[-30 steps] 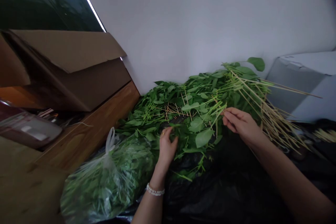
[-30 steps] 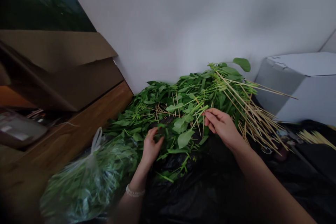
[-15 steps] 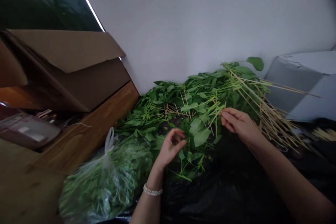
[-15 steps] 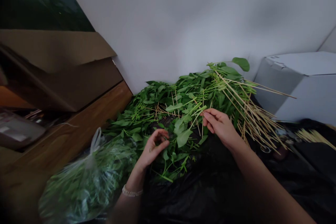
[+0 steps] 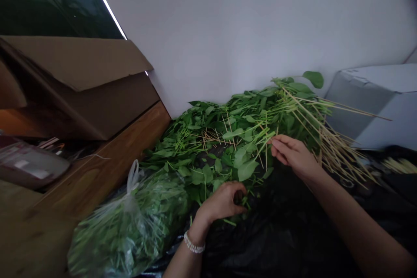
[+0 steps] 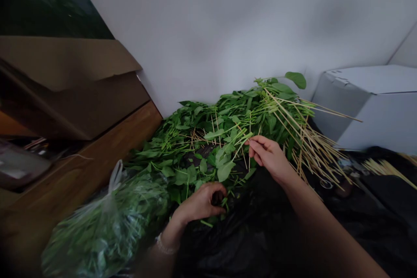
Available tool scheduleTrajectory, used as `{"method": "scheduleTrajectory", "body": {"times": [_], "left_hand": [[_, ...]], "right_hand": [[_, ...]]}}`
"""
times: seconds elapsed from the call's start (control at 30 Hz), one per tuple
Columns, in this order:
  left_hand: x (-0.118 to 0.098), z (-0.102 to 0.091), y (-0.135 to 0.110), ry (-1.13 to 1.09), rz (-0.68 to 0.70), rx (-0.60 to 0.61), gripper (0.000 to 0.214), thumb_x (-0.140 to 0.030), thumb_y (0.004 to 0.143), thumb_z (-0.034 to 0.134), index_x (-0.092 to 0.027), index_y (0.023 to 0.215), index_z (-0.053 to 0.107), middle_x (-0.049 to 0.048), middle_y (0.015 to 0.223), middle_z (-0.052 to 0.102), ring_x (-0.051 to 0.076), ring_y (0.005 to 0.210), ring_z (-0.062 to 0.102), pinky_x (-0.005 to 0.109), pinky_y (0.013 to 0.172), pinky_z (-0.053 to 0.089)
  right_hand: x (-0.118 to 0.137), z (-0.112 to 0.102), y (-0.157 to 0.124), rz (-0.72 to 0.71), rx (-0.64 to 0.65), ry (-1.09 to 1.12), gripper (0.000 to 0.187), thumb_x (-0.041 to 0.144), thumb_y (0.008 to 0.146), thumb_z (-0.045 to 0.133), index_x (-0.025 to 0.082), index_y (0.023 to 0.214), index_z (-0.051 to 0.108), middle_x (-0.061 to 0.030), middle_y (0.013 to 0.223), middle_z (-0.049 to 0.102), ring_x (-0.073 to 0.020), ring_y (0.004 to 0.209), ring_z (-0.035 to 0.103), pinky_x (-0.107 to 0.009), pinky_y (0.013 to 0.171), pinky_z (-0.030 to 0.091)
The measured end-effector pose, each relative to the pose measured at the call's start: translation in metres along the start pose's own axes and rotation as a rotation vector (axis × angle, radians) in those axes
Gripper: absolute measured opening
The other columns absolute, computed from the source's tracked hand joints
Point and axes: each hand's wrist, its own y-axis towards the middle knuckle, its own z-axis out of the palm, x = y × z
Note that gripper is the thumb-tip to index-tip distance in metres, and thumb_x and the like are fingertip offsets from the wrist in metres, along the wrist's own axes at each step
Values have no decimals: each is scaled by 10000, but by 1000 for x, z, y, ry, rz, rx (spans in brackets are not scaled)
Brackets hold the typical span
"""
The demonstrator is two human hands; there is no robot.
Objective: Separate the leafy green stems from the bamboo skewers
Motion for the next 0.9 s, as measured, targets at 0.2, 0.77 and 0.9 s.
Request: {"method": "scheduleTrajectory", "body": {"times": [0.2, 0.77, 0.9], "left_hand": [[7, -3, -1, -436, -60, 8, 284, -275, 727, 723, -167, 984, 669, -8, 728, 639, 113, 654, 563, 211, 609, 409], [29, -23, 6, -1473, -201, -616, 334, -265, 607, 846, -164, 897, 714, 26, 849, 721, 101, 728, 656, 189, 680, 497], [32, -22, 8, -1397, -210, -609, 416, -314, 622, 835, -147, 981, 708, 49, 853, 733, 107, 732, 662, 201, 718, 494]], "right_hand": [[3, 3, 0, 23, 1, 4, 294, 463, 827, 589, 182, 912, 596, 31, 632, 557, -35, 392, 352, -200, 368, 207], [3, 9, -10, 166, 410, -34, 317, 486, 841, 555, 169, 819, 570, 31, 581, 554, -31, 394, 300, -189, 377, 157], [-6, 29, -14, 190, 579, -180, 315, 474, 853, 512, 167, 836, 583, 34, 573, 564, -41, 384, 304, -195, 385, 184]]}}
